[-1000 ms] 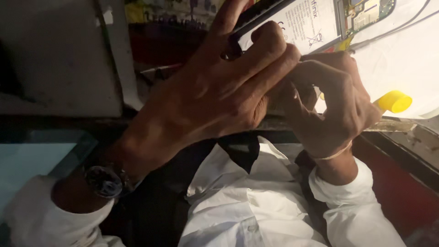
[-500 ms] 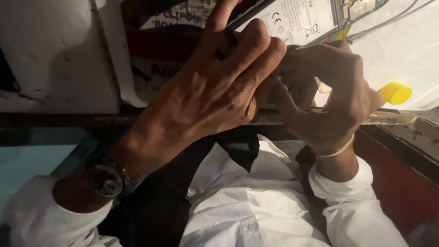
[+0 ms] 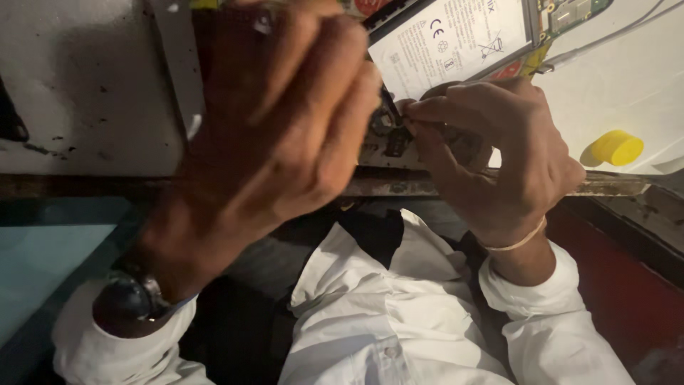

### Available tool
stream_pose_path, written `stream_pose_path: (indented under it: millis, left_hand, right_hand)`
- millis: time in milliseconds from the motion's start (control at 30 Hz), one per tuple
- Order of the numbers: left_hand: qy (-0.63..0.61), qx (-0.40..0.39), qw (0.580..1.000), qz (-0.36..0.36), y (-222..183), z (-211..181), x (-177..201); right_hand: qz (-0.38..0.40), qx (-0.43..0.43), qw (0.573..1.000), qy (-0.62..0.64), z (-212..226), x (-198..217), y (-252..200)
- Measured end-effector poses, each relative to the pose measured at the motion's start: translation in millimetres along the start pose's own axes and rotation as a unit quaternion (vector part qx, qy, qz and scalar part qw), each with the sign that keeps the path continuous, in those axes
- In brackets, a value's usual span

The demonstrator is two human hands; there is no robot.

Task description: The person disassembles a mobile phone by removing the internal battery and various components, then uses a screwdriver to reassemble the internal framework and battery back into the phone casing.

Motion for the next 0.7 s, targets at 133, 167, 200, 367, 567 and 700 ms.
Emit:
stream_pose_path:
  millis: [133,167,200,367,567,700]
  left_hand:
    - [-0.001,0.030,0.999,0.024,-8,8,14]
    - [0.030,0.019,0.999,0.028,-8,6,14]
    - [0.040,0.011,0.999,0.028,-8,4,14]
    - [0.014,-0.010,1.000,0.014,-4,-2,10]
    - [0.004,-0.016,1.000,-0.007,-4,-5,0]
    - [0.007,-0.031,0.999,-0.001,7,-8,-11]
  right_hand:
    - [-0.005,0.053,0.998,-0.040,10,-2,5]
    - [0.001,0.062,0.997,-0.039,11,-2,5]
    - [0.007,0.062,0.997,-0.037,12,-3,4]
    - [0.014,0.045,0.999,-0.022,12,-4,6]
    - [-0.008,0.028,0.999,-0.027,12,-4,6]
    - [-0.013,0.008,1.000,-0.016,4,-5,1]
Point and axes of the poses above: each hand's wrist, its own y-axis towards the middle knuckle, its own x-axis out of the back of the hand, z = x × y, the point moved 10 cm from there along y, towards the middle knuckle, and after that the axes turned 2 degrees about z, right-handed, at the moved point
